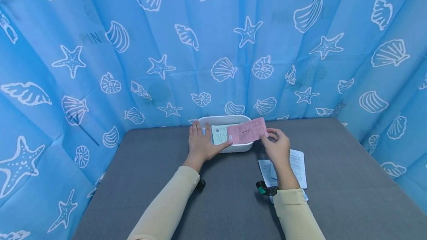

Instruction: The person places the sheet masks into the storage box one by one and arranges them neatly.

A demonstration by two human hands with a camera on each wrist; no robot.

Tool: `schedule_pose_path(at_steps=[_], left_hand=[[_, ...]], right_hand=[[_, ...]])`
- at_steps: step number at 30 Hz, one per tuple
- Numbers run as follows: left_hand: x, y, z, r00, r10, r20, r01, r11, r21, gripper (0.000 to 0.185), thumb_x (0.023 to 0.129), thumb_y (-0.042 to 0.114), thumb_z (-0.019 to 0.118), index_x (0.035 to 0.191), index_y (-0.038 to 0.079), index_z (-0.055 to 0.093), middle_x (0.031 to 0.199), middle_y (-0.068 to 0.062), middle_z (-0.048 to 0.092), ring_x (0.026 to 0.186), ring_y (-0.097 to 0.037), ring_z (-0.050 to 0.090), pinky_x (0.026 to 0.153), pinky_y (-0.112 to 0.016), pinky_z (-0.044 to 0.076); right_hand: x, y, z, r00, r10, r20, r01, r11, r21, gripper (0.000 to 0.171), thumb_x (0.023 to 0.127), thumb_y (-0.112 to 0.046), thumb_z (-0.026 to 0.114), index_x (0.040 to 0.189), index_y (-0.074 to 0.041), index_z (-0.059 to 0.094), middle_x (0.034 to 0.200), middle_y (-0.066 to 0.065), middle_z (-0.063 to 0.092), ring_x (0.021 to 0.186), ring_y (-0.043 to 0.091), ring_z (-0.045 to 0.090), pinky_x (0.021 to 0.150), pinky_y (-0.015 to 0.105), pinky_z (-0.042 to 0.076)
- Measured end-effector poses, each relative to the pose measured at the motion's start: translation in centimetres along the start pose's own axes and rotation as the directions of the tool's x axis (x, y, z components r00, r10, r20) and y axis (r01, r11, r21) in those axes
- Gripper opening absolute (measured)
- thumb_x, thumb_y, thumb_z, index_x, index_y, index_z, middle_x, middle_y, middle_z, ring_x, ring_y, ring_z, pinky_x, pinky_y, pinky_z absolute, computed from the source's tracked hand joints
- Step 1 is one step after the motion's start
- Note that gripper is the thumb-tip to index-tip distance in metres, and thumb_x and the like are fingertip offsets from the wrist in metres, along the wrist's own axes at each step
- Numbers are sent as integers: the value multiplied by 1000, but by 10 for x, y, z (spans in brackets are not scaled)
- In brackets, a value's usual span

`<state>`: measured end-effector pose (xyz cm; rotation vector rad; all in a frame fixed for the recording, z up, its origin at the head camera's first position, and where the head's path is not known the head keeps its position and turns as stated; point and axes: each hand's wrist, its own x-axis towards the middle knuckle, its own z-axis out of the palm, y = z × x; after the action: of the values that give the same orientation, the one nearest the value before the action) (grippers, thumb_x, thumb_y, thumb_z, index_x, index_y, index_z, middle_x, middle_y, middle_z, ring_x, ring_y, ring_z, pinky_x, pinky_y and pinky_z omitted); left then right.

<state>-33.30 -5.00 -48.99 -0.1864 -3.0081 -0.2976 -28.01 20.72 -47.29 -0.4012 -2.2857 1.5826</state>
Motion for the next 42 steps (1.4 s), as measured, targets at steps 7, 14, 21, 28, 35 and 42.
schedule_pose_path(at_steps=[7, 14, 21, 28, 35, 42], left_hand=[[1, 0, 2, 1000, -1, -1, 1, 1000, -10, 133, 77, 102, 44, 171, 11, 19, 178, -24, 2, 167, -40, -2, 135, -56, 6], [3, -1, 3, 1000, -1, 3, 1, 1000, -9, 133, 77, 101, 43, 171, 12, 17, 178, -24, 2, 167, -42, 0, 135, -56, 7], [3, -1, 5, 1000, 0, 3, 0, 1000, 5, 134, 75, 102, 43, 171, 12, 17, 178, -24, 2, 167, -43, 1, 135, -57, 8], [3, -1, 4, 1000, 0, 1, 0, 1000, 16, 134, 76, 103, 42, 171, 12, 17, 178, -24, 2, 167, -42, 1, 135, -56, 8], [5, -1, 5, 1000, 2, -2, -2, 999, 47, 134, 75, 104, 40, 171, 12, 19, 178, -24, 3, 167, -41, 2, 135, -55, 8], [5, -2, 5, 1000, -1, 1, 1, 999, 52, 135, 76, 104, 41, 171, 11, 18, 178, -24, 3, 167, -41, 2, 135, -54, 8]], right_hand=[[0, 2, 2, 994, -10, 112, 13, 1000, -23, 56, 107, -27, 63, 155, -2, 50, 139, 21, 69, 112, 36, 76, 96, 45, 62], [0, 2, 4, 975, -5, 224, 27, 995, -95, 57, 106, -31, 63, 155, -4, 51, 149, 23, 61, 134, 40, 63, 106, 54, 56], [-2, 4, 5, 955, -5, 296, 47, 990, -134, 62, 106, -35, 64, 157, -4, 48, 154, 24, 56, 144, 44, 52, 113, 60, 49], [-2, 5, 7, 945, -20, 326, 67, 989, -134, 64, 106, -38, 64, 159, -6, 47, 154, 23, 55, 144, 43, 51, 112, 61, 50], [-2, 6, 8, 923, -24, 383, 80, 988, -131, 67, 106, -35, 64, 162, -6, 40, 153, 26, 55, 128, 43, 66, 101, 53, 60], [-3, 6, 7, 913, -52, 405, 115, 985, -132, 71, 106, -34, 65, 165, -7, 35, 155, 28, 53, 142, 47, 54, 105, 60, 55]])
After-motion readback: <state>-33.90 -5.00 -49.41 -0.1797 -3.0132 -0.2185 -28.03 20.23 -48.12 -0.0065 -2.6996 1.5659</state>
